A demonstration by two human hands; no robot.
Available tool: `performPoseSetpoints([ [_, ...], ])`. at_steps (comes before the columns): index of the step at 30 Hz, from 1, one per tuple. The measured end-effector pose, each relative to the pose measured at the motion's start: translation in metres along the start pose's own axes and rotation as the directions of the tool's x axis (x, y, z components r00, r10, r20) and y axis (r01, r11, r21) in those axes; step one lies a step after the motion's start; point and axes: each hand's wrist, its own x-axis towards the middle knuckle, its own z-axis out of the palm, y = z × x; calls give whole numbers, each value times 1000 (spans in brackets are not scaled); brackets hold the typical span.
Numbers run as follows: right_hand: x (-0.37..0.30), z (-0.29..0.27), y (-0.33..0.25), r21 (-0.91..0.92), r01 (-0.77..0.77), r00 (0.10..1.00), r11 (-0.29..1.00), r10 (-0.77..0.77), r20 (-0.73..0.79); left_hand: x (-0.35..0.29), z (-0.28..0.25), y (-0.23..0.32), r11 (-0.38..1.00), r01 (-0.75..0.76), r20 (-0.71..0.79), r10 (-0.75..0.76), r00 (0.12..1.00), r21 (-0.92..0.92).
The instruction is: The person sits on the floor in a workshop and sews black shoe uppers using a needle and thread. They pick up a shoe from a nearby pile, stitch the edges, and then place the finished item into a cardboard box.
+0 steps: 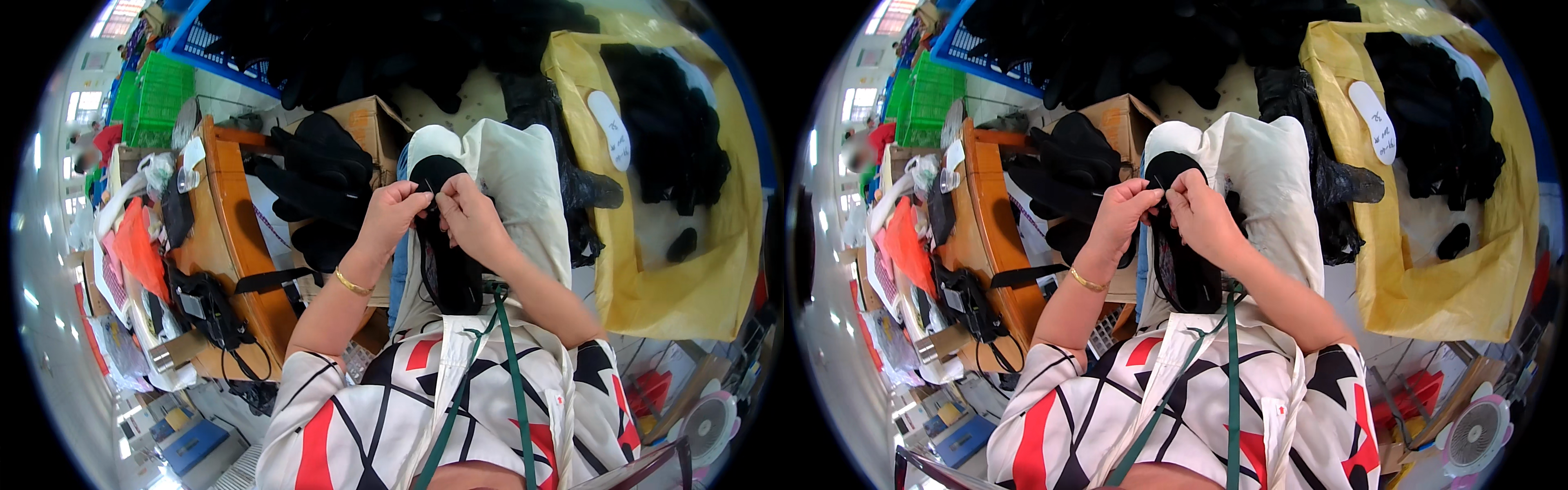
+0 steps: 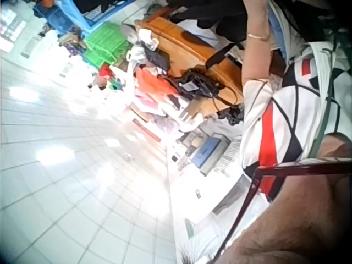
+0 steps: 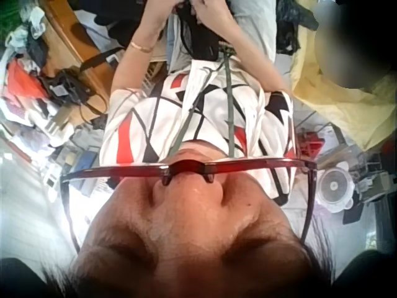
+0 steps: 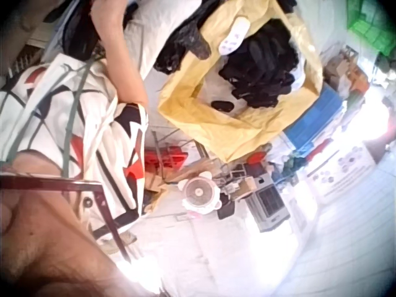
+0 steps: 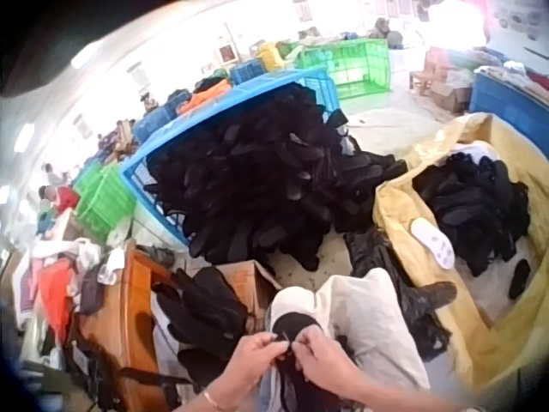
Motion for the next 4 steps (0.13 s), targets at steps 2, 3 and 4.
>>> performPoseSetpoints([
  [2,5,-9,4,-297,255,960,920,-277,-34,0,-2,-3,999,-11,-6,12,1000,39],
  [3,8,-13,8,-438,353,914,827,-404,-27,1,-2,-3,997,-29,12,28,1000,76],
  [4,12,-16,12,-534,458,816,711,-575,-65,1,-3,-1,992,-47,30,43,999,114],
])
